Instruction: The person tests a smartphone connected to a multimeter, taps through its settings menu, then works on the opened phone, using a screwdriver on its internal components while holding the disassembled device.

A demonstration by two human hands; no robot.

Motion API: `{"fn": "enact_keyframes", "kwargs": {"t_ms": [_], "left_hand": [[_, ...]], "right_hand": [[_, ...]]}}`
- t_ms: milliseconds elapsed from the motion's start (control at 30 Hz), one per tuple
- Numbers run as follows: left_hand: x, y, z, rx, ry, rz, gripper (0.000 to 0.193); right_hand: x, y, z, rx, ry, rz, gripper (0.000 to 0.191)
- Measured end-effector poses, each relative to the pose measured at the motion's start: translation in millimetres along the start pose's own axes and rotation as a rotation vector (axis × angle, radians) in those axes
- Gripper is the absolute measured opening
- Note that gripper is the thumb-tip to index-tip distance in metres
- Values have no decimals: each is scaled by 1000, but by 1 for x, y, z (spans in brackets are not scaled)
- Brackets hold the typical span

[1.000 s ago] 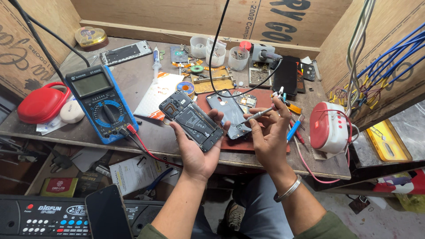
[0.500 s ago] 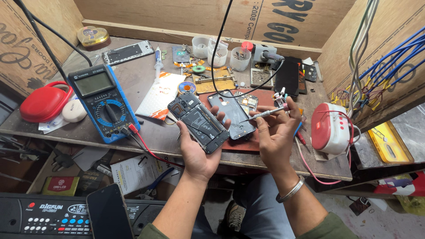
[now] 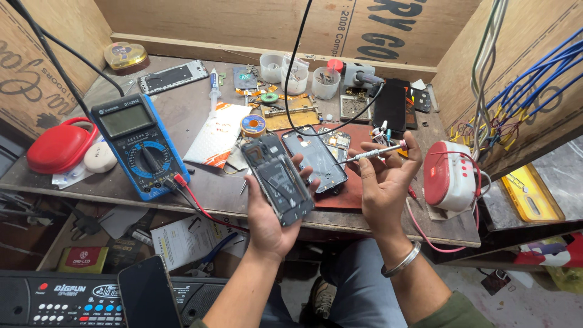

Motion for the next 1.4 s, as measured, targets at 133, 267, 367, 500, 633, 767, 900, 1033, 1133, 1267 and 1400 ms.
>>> {"fn": "enact_keyframes", "kwargs": {"t_ms": [133,267,367,500,633,767,900,1033,1133,1267,1400], "left_hand": [[21,5,-2,17,-24,-33,84],[32,3,-7,114,-95,8,80],[32,3,-12,78,-143,-36,84],[30,4,-20,52,-225,-26,73],[28,3,-23,8,-248,-72,63],[27,1,-24,15,-252,-60,63],[27,4,-23,38,-251,-66,64],[26,7,-23,31,-254,-67,65],[26,8,-23,44,-258,-77,66],[25,7,-23,40,-253,-101,65],[25,3,-22,28,-249,-96,65]], "right_hand": [[1,-4,2,-26,14,11,75],[4,-5,1,-25,10,6,76],[4,-4,-3,-32,19,18,76],[1,-2,-11,-72,36,38,76],[1,4,-20,-92,62,32,75],[7,18,-22,-209,121,14,76],[12,28,-21,-155,109,-33,74],[11,30,-18,-131,95,-53,72],[11,30,-16,-128,100,-58,74],[11,31,-15,-134,124,-61,73],[11,34,-16,-146,129,-63,74]]}}
Point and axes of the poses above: each hand's wrist, its own x-axis away from the middle knuckle, its own y-axis out of the palm, z = x × y, the point moved 3 cm from there along -x, towards the middle knuckle, and after that the axes turned 8 degrees about -y, right-handed, at the moved point
